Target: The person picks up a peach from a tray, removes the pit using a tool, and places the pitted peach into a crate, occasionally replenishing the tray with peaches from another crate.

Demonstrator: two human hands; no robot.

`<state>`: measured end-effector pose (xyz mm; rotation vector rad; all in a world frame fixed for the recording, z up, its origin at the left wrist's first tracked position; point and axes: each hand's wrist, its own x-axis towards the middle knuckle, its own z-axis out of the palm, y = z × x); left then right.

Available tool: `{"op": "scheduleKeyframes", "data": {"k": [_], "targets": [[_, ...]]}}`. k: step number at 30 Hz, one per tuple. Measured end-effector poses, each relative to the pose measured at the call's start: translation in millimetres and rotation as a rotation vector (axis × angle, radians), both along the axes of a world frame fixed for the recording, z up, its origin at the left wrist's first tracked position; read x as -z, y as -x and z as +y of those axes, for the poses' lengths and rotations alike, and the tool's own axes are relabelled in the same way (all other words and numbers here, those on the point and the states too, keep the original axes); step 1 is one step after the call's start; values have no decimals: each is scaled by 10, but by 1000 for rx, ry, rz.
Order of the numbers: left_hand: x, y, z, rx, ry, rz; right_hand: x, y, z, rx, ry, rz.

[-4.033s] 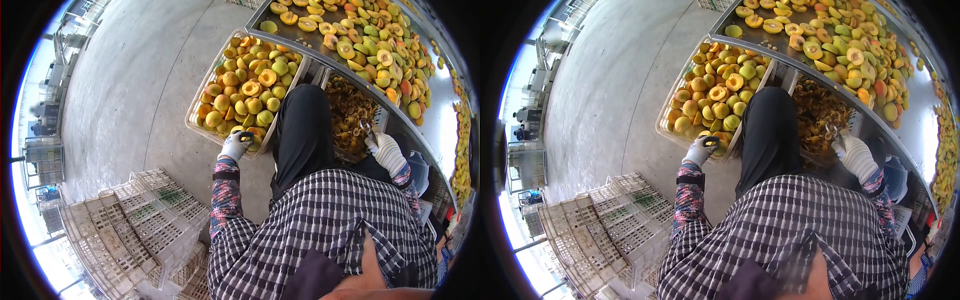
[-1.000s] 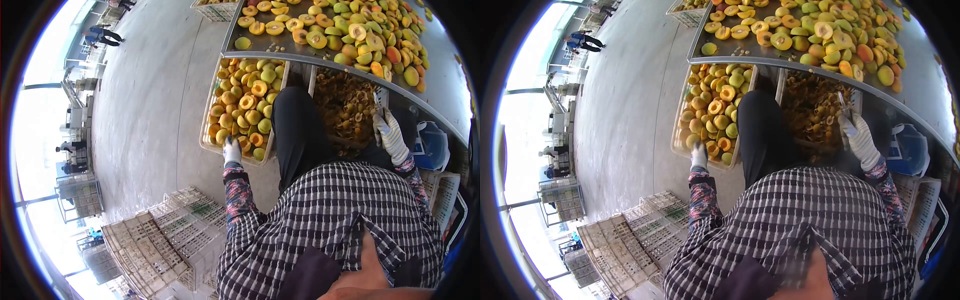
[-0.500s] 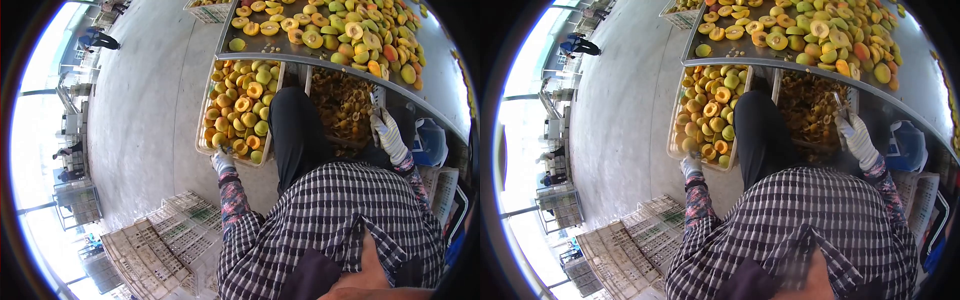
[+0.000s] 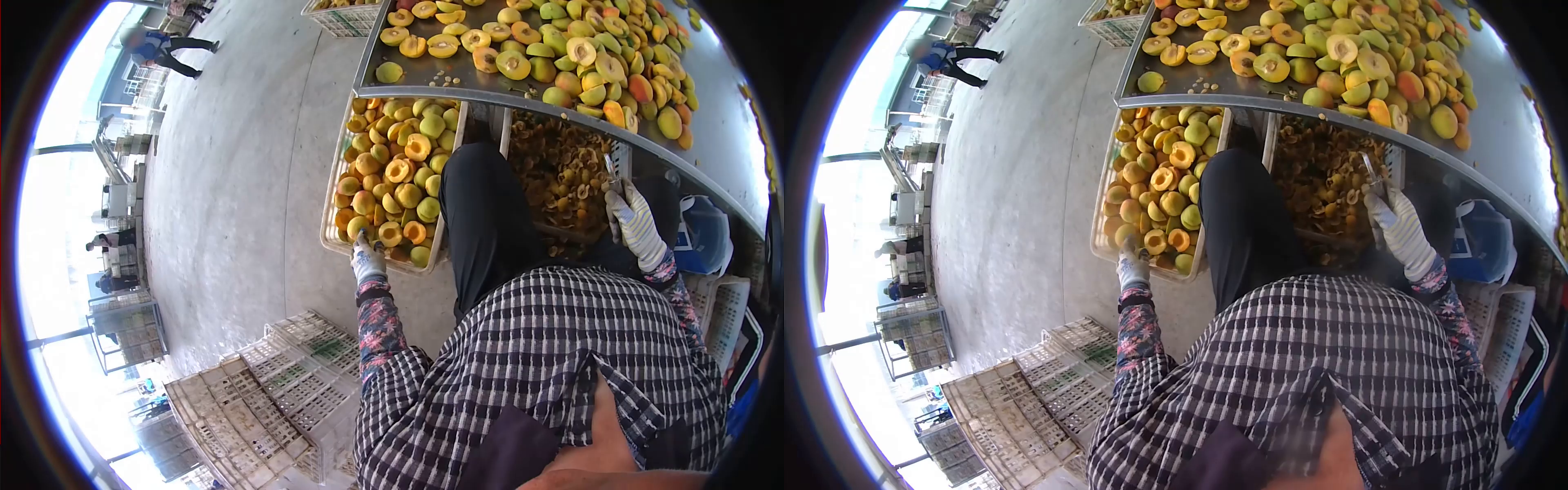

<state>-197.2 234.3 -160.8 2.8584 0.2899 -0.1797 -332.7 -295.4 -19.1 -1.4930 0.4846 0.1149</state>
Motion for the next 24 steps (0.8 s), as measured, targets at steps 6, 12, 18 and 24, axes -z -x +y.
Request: {"op": "scheduleKeyframes", "data": {"k": [6,12,18,24], "targets": [[-4,-56,-36,-44,-278,11,-33,-5,18,-10,18,4],[106,-260,145,-209,-165,36,-4,-3,-10,-16,10,7],[122,-204,170,-3,-306,170,-14,-1,-8,-5,14,32],[-109,-428,-75,23,-406,286,-114,-54,56,-39,56,-49]]}}
